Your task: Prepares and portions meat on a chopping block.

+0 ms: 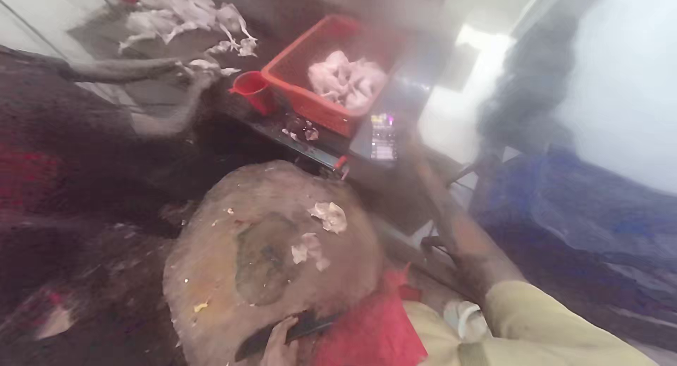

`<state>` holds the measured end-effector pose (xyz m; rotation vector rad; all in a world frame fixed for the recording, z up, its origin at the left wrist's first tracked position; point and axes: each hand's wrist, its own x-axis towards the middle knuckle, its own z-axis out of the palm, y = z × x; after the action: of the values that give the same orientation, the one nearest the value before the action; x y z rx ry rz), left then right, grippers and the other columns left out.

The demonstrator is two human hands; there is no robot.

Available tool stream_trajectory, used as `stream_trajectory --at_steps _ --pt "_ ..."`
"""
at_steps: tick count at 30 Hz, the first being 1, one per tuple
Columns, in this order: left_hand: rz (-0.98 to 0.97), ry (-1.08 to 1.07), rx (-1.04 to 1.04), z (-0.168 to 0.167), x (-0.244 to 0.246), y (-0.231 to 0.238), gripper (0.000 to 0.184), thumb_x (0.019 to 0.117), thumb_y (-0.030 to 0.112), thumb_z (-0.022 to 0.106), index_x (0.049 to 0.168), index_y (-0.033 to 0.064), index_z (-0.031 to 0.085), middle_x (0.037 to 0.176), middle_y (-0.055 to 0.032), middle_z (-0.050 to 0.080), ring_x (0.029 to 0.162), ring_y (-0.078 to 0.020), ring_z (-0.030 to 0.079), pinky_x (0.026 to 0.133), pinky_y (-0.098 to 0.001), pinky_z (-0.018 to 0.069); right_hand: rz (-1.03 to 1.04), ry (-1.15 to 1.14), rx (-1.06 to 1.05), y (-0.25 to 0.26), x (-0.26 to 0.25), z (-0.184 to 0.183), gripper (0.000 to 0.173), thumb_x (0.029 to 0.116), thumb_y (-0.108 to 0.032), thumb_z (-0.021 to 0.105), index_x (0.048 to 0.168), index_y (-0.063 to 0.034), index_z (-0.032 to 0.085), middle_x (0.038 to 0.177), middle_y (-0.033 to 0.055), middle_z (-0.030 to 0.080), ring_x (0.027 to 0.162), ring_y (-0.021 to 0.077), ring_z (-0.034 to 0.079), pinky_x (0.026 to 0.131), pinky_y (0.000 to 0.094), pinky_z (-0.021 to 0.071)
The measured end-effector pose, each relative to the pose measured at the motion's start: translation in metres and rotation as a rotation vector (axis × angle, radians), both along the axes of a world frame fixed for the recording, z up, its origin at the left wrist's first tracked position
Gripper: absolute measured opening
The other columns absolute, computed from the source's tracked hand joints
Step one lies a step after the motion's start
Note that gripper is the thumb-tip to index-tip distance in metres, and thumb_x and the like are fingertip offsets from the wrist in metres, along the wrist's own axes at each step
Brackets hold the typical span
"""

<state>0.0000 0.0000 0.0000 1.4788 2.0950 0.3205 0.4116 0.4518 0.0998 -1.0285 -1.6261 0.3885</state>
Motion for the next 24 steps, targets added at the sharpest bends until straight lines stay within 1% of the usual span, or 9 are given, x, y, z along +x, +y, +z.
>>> stream_trajectory --at_steps 3,6,10,15,17,19,22,23,24 --pt "-0.026 0.002 0.033 -0.007 -0.004 -0.004 0.039 0.0827 -0.002 0.07 0.119 0.0109 0.074 0.128 -0.0113 0.069 0.117 -0.0302 0.067 0.099 -0.0549 0.0547 0.024 0.059 0.013 -0.003 0.001 -0.001 0.042 0.1109 -0.031 0.039 0.118 -0.0025 0.069 0.14 0.0144 0.06 0.13 0.023 0.058 0.11 0.0421 0.0497" --pt "-0.033 0.007 0.069 -0.008 -0.004 -0.004 0.037 0.0826 -0.002 0.071 0.117 0.0105 0.075 0.126 -0.0118 0.07 0.115 -0.0317 0.068 0.096 -0.0566 0.0555 0.009 0.123 0.001 -0.004 0.0 0.0 0.045 0.1118 -0.025 0.032 0.112 0.0027 0.067 0.138 0.0181 0.06 0.125 0.0236 0.06 0.106 0.0395 0.0516" --pt "-0.009 0.027 0.081 -0.007 0.0 -0.005 0.037 0.0817 -0.003 0.067 0.116 0.0114 0.075 0.124 -0.0109 0.071 0.114 -0.0308 0.069 0.094 -0.0569 0.056 -0.013 0.235 0.035 -0.007 0.001 -0.009 0.043 0.1109 -0.022 0.034 0.104 0.0031 0.069 0.137 0.0202 0.06 0.128 0.0277 0.058 0.109 0.0419 0.0496" --pt "0.026 0.056 0.069 -0.003 0.006 -0.005 0.039 0.0822 -0.003 0.066 0.116 0.0124 0.075 0.123 -0.0108 0.071 0.112 -0.0315 0.069 0.092 -0.0569 0.0567 -0.083 0.325 0.085 -0.023 0.01 -0.041 0.037 0.1092 -0.024 0.041 0.112 0.0027 0.067 0.137 0.0194 0.06 0.132 0.031 0.055 0.112 0.0462 0.0467" --pt "0.028 0.069 0.054 -0.001 0.007 -0.004 0.039 0.0816 -0.003 0.068 0.116 0.0136 0.075 0.123 -0.0103 0.072 0.111 -0.0315 0.07 0.091 -0.0572 0.0571 -0.173 0.403 -0.114 -0.065 -0.009 -0.027 0.049 0.1109 -0.032 0.034 0.135 0.0063 0.054 0.145 0.0194 0.054 0.136 0.0257 0.051 0.115 0.0411 0.0434" --pt "0.034 0.073 0.04 0.001 0.007 -0.002 0.04 0.0808 -0.004 0.068 0.116 0.0153 0.075 0.122 -0.009 0.072 0.109 -0.031 0.07 0.089 -0.0575 0.0576 -0.279 0.512 -0.488 -0.108 -0.034 -0.025 0.055 0.1111 -0.043 0.027 0.153 -0.0092 0.038 0.15 0.0109 0.049 0.129 0.0176 0.055 0.105 0.0379 0.0493" --pt "0.051 0.081 0.003 0.005 0.008 0.002 0.04 0.0813 -0.002 0.07 0.116 0.0163 0.075 0.121 -0.0093 0.072 0.107 -0.0326 0.071 0.087 -0.059 0.0576 -0.266 0.601 -0.896 -0.163 -0.073 -0.069 0.05 0.1119 -0.04 0.031 0.149 -0.0083 0.041 0.127 0.0146 0.06 0.097 0.0217 0.065 0.08 0.0397 0.058" --pt "0.048 0.092 0.005 0.003 0.007 0.003 0.039 0.0814 -0.001 0.07 0.116 0.0164 0.075 0.12 -0.0098 0.072 0.106 -0.0328 0.071 0.086 -0.0591 0.0578 -0.144 0.517 -0.978 -0.189 -0.087 -0.083 0.047 0.1116 -0.035 0.034 0.145 -0.0033 0.043 0.123 0.015 0.06 0.096 0.0204 0.065 0.081 0.0372 0.0571" --pt "0.046 0.099 0.004 0.0 0.007 0.003 0.038 0.0817 0.0 0.071 0.115 0.017 0.075 0.12 -0.0094 0.072 0.105 -0.0327 0.071 0.086 -0.0593 0.058 0.043 0.378 -1.034 -0.217 -0.099 -0.091 0.044 0.1103 -0.028 0.04 0.143 0.0008 0.046 0.128 0.0164 0.061 0.107 0.0209 0.065 0.092 0.0377 0.0567"
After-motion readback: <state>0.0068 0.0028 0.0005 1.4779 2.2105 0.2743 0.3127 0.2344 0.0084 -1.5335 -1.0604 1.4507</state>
